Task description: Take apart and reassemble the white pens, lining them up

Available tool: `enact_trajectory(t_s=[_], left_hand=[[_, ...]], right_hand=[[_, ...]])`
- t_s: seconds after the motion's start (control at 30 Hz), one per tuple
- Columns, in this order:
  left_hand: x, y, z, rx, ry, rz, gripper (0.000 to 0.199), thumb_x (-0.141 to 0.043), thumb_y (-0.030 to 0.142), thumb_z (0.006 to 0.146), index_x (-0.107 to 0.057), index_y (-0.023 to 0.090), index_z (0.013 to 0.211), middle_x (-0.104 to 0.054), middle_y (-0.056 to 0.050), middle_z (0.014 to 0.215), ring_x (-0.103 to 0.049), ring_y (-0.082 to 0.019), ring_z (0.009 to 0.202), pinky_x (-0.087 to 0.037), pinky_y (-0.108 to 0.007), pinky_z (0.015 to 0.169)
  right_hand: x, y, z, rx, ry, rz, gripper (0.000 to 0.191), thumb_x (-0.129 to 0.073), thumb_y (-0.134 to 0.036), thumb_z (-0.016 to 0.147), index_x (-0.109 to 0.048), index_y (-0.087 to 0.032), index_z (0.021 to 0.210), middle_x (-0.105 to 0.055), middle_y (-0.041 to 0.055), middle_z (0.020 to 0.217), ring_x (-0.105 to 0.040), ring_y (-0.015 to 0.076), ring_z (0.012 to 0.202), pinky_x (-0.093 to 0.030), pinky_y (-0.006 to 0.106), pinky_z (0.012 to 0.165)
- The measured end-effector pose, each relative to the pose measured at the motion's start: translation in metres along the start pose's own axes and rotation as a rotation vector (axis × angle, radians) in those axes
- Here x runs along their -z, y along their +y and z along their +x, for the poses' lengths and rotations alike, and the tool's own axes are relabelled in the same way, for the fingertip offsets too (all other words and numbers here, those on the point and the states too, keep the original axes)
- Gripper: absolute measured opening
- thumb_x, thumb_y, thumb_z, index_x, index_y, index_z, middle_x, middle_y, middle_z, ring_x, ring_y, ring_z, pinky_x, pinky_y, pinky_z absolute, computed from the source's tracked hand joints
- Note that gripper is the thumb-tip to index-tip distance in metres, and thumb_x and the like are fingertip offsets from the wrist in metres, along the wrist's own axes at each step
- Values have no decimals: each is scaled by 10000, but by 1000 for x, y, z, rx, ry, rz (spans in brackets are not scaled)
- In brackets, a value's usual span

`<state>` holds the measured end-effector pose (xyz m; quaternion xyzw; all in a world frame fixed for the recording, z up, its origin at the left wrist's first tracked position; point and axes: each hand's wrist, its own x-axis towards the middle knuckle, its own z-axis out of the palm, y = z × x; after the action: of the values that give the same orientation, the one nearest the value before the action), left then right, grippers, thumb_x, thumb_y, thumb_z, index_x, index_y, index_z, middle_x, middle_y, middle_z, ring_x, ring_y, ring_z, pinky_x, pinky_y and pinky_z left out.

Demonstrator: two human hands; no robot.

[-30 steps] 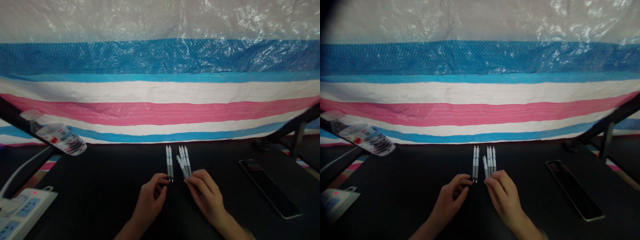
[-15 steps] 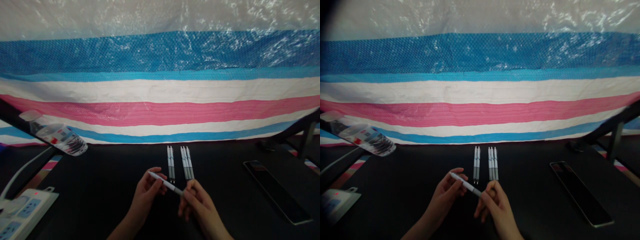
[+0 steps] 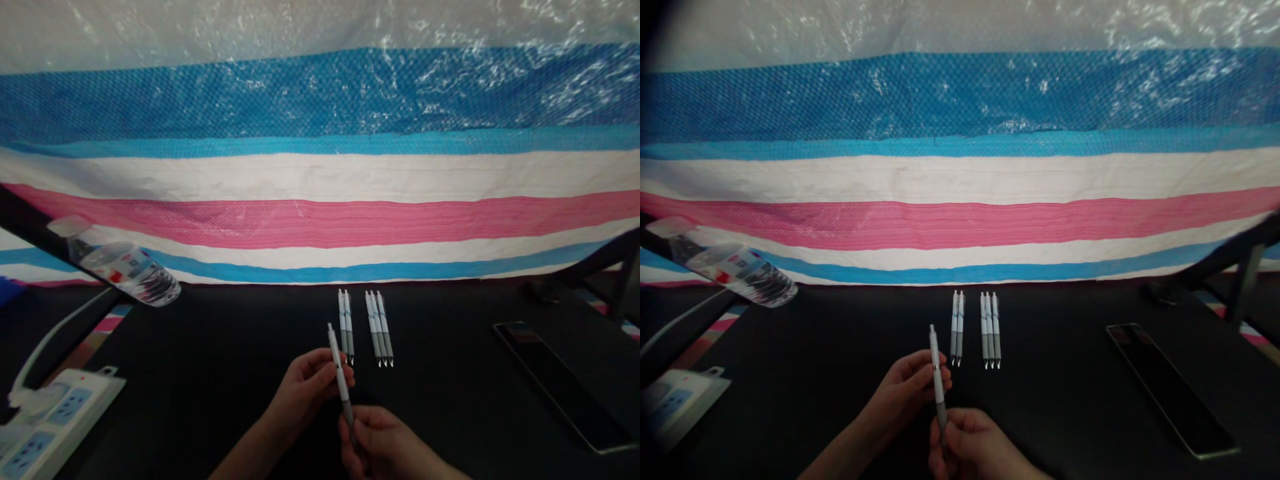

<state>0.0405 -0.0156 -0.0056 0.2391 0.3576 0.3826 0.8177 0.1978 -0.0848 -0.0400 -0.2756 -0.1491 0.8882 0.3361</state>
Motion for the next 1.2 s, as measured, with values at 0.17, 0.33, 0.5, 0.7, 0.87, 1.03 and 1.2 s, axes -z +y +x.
enact_trajectory(t_s=[0.17, 0.33, 0.5, 0.7, 0.87, 1.03, 1.2], left_hand=[[-4, 1, 2, -7, 38, 28, 330, -929, 331, 660, -805, 122, 884, -790, -103, 779, -740, -194, 704, -576, -270, 691], [-5, -2, 4, -27, 66, 50, 362, -935, 341, 644, -805, 111, 892, -795, -116, 774, -747, -204, 694, -581, -267, 665], [-6, -4, 5, -37, 82, 59, 364, -936, 339, 640, -801, 108, 887, -796, -118, 767, -749, -211, 688, -586, -279, 664], [-7, -4, 6, -59, 87, 72, 359, -949, 341, 615, -800, 115, 850, -798, -110, 756, -745, -196, 672, -584, -268, 661], [-6, -2, 7, -93, 103, 69, 344, -956, 332, 601, -782, 119, 806, -787, -89, 728, -728, -177, 645, -563, -240, 616], [-4, -1, 11, -121, 169, -6, 390, -975, 328, 559, -760, 129, 817, -775, -64, 719, -706, -158, 618, -555, -232, 596], [-4, -1, 10, -128, 143, 25, 382, -959, 334, 593, -767, 127, 851, -769, -61, 740, -695, -146, 629, -547, -224, 615]], right_hand=[[2, 7, 3, 26, 63, -2, 465, -836, -543, 729, -612, -144, 811, -570, -36, 561, -452, 52, 415, -318, 166, 436], [-3, 3, -1, 18, 140, -11, 461, -842, -536, 698, -611, -148, 790, -571, -35, 551, -473, 64, 390, -290, 169, 405], [-7, 2, -2, 41, 186, -33, 499, -843, -573, 667, -596, -150, 759, -569, -30, 530, -465, 62, 351, -248, 166, 352], [-9, 3, -2, 67, 266, -53, 533, -885, -577, 606, -600, -142, 724, -559, -47, 502, -453, 44, 325, -224, 156, 320], [-13, -4, -7, 64, 273, -98, 510, -929, -484, 598, -652, -124, 830, -637, -19, 595, -617, 106, 461, -387, 173, 417], [-19, -14, -11, 27, 167, -7, 520, -860, -501, 704, -694, -112, 1006, -754, 106, 888, -720, 237, 896, -532, 294, 677], [-19, -16, -9, 39, 124, 25, 362, -874, -398, 722, -671, -137, 868, -726, 39, 760, -710, 195, 812, -507, 302, 729]])
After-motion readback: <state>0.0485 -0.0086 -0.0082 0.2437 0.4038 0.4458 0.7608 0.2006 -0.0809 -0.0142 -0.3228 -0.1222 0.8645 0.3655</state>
